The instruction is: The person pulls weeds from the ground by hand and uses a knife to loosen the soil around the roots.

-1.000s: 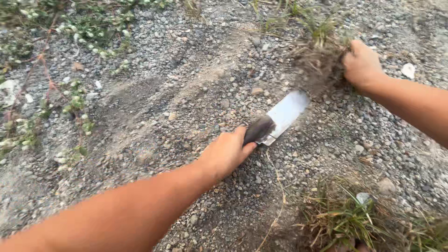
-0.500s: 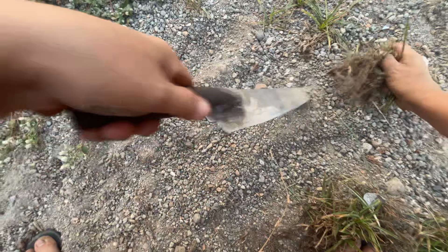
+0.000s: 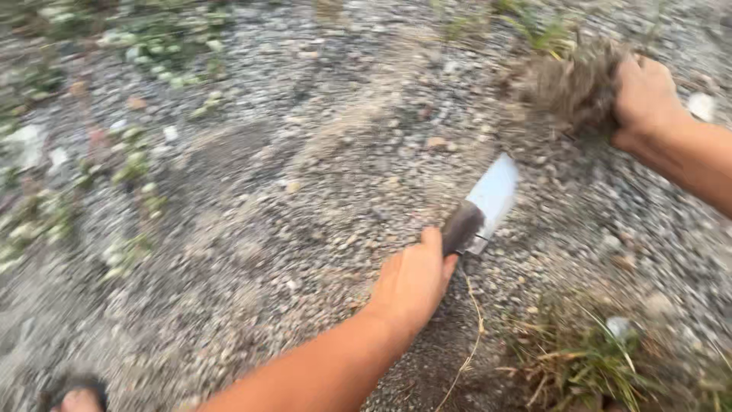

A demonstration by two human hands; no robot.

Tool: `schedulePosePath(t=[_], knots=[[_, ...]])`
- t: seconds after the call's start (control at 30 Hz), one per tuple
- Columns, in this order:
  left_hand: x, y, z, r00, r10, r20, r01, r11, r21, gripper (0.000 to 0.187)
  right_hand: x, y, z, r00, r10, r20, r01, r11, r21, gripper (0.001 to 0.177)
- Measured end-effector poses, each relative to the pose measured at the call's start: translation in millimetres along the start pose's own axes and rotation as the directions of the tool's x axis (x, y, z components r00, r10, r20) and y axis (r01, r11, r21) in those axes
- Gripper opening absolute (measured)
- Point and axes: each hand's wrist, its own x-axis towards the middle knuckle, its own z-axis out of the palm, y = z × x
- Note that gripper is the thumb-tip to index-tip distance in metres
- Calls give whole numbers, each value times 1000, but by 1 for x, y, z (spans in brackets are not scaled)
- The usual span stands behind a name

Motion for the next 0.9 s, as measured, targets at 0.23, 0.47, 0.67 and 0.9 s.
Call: schedulePosePath(t=[0.23,0.47,0.67,0.9], knots=[[-21,6,-113,996,53,73,-69,966,247,32,15,13,-16,993,20,-113,-12,997,72,25],[-79,79,-263,801,-561,210,378,745,550,29,53,7,-12,981,-188,-53,170,955,-245,24],[5,66,-151,925,-80,371,35,992,125,45,48,6,-21,972,-233,-21,225,956,-190,23],[-5,6,-48,991,-59,116,59,998,4,37,44,1,-18,929,-360,-91,276,833,-479,31]])
